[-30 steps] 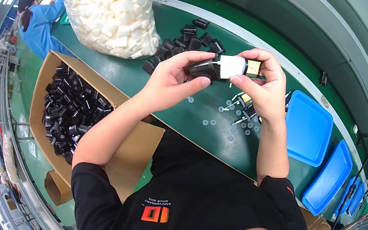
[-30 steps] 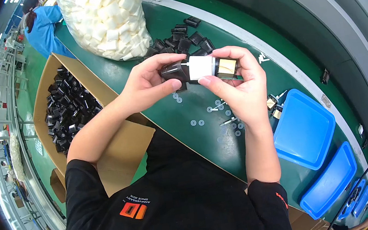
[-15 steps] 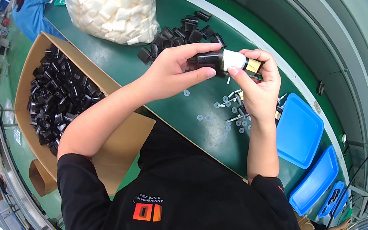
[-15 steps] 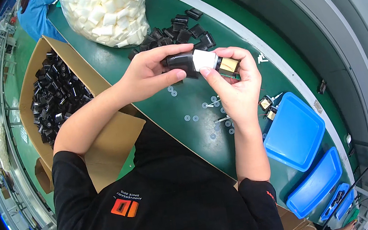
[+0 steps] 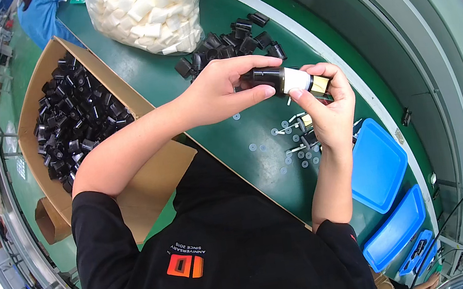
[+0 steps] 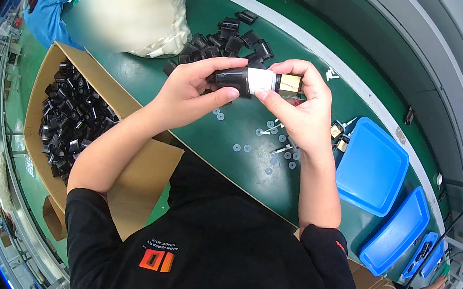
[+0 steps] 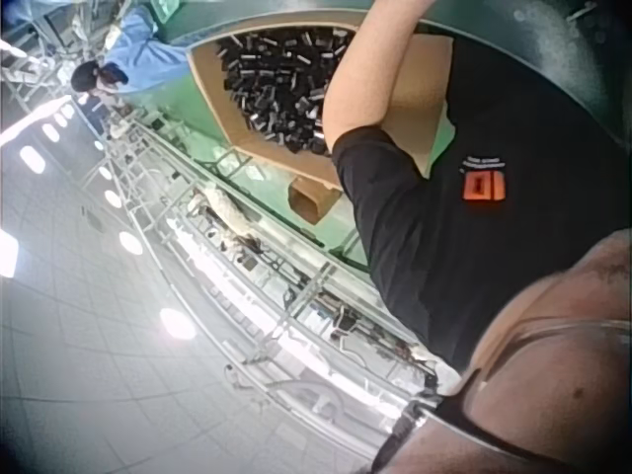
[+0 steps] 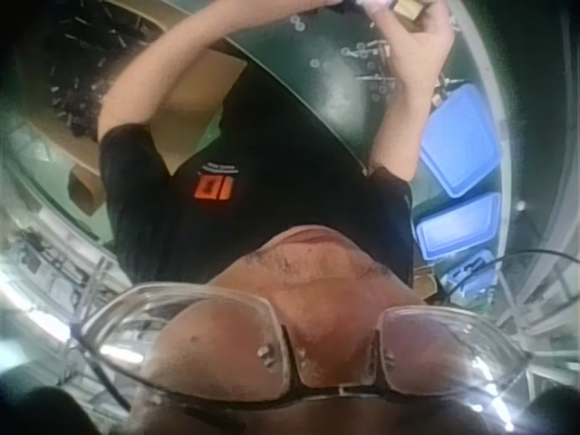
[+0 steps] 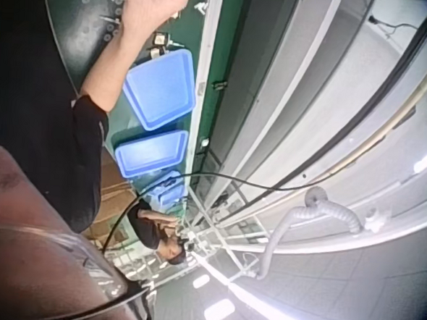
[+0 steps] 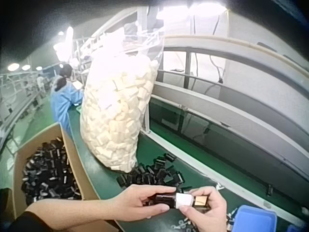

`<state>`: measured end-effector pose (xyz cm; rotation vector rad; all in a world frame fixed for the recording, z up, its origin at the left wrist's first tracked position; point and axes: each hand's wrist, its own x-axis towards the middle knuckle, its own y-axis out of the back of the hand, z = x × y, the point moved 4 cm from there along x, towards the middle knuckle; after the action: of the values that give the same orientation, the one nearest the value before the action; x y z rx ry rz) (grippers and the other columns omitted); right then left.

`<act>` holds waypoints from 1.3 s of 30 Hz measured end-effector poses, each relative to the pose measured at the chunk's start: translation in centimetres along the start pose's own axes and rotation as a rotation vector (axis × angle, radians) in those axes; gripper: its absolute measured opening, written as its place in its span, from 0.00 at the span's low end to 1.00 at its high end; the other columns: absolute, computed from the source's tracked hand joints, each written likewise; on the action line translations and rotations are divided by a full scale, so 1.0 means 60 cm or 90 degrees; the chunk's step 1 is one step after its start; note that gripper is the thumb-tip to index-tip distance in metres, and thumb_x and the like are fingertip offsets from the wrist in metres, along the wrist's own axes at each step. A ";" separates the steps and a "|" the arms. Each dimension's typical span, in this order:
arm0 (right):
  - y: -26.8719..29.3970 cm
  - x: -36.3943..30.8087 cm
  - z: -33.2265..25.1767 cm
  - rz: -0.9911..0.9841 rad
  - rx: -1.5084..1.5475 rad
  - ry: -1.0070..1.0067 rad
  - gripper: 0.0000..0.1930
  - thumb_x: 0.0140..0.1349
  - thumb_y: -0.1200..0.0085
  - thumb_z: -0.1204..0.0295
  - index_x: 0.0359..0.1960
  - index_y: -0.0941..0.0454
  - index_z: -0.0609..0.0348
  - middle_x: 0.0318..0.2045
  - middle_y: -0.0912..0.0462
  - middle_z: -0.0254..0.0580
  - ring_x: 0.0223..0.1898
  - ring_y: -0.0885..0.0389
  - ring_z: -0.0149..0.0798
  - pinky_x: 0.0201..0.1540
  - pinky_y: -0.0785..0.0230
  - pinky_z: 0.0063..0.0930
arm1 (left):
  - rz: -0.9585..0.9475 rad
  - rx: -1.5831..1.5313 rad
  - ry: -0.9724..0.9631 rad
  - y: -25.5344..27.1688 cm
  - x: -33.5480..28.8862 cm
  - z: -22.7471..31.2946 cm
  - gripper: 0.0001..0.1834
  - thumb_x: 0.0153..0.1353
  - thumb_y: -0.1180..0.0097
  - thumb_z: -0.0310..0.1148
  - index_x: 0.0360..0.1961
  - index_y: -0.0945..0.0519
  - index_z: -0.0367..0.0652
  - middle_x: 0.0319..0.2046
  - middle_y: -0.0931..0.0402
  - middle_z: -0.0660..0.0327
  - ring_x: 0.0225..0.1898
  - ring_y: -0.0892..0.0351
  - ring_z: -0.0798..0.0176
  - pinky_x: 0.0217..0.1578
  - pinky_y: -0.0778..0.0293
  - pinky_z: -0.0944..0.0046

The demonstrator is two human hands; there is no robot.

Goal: The recorder assembles small electronic components into black plastic housings at a factory workbench.

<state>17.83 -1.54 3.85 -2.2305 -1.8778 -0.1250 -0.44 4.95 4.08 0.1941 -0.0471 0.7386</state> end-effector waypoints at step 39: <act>-0.067 -0.040 0.161 -0.181 0.759 -0.313 0.20 0.55 0.40 0.63 0.48 0.26 0.54 0.45 0.21 0.45 0.44 0.18 0.40 0.44 0.19 0.31 | 0.147 0.409 -0.410 -0.053 -0.045 0.079 0.26 0.53 0.34 0.36 0.52 0.24 0.36 0.41 0.20 0.53 0.39 0.18 0.53 0.38 0.20 0.61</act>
<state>12.68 -1.07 -5.59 -1.1960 -1.6894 1.2371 -0.19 -0.04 7.92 1.0505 -0.4536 0.8795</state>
